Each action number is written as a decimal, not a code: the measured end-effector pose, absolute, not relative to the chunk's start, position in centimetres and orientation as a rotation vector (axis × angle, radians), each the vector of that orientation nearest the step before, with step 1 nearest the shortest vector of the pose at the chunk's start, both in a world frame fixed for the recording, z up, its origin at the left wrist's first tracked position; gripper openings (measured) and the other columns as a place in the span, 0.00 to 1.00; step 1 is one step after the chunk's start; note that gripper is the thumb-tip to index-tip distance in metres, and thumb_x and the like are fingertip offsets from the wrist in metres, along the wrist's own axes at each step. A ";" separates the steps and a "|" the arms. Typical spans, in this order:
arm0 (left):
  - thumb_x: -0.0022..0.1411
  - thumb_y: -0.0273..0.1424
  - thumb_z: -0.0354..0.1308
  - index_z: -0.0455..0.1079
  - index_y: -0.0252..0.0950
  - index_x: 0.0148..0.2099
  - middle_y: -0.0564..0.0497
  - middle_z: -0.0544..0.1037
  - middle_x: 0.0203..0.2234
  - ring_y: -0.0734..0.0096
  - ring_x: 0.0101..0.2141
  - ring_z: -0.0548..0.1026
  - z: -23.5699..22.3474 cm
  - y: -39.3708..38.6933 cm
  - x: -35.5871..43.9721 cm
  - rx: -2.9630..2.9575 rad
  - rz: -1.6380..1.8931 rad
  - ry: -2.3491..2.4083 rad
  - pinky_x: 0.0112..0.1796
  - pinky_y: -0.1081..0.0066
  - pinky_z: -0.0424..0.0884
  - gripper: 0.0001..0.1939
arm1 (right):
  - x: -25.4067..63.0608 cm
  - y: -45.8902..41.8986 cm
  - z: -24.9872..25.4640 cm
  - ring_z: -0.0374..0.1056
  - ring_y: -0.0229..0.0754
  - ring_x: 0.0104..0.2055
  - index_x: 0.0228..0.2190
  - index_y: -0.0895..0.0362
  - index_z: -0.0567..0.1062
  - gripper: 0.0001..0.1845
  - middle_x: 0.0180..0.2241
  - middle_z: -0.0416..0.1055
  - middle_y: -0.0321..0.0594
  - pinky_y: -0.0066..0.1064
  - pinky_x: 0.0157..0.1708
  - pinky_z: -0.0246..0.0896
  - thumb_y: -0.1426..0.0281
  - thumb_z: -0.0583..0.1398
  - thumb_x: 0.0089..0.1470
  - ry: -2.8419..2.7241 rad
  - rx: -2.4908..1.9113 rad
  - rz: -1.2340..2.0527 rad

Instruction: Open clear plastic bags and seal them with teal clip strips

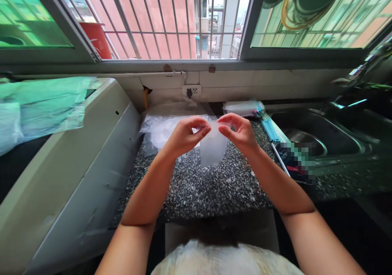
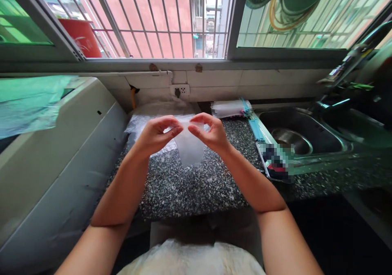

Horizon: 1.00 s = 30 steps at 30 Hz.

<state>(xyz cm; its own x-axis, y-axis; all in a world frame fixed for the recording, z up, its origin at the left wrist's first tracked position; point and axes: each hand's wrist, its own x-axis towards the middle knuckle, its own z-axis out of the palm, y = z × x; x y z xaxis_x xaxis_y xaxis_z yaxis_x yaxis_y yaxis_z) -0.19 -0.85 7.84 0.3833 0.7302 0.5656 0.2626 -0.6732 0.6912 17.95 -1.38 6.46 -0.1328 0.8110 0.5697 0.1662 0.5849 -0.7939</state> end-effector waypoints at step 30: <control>0.48 0.44 0.66 0.69 0.35 0.40 0.56 0.67 0.22 0.78 0.23 0.65 6.4 0.6 0.7 1.691 1.178 0.735 0.26 0.75 0.63 0.22 | 18.9 -1.0 5.8 0.59 0.32 0.24 0.23 0.55 0.73 0.07 0.21 0.67 0.31 0.28 0.27 0.56 0.65 0.63 0.47 -1.534 -0.878 0.636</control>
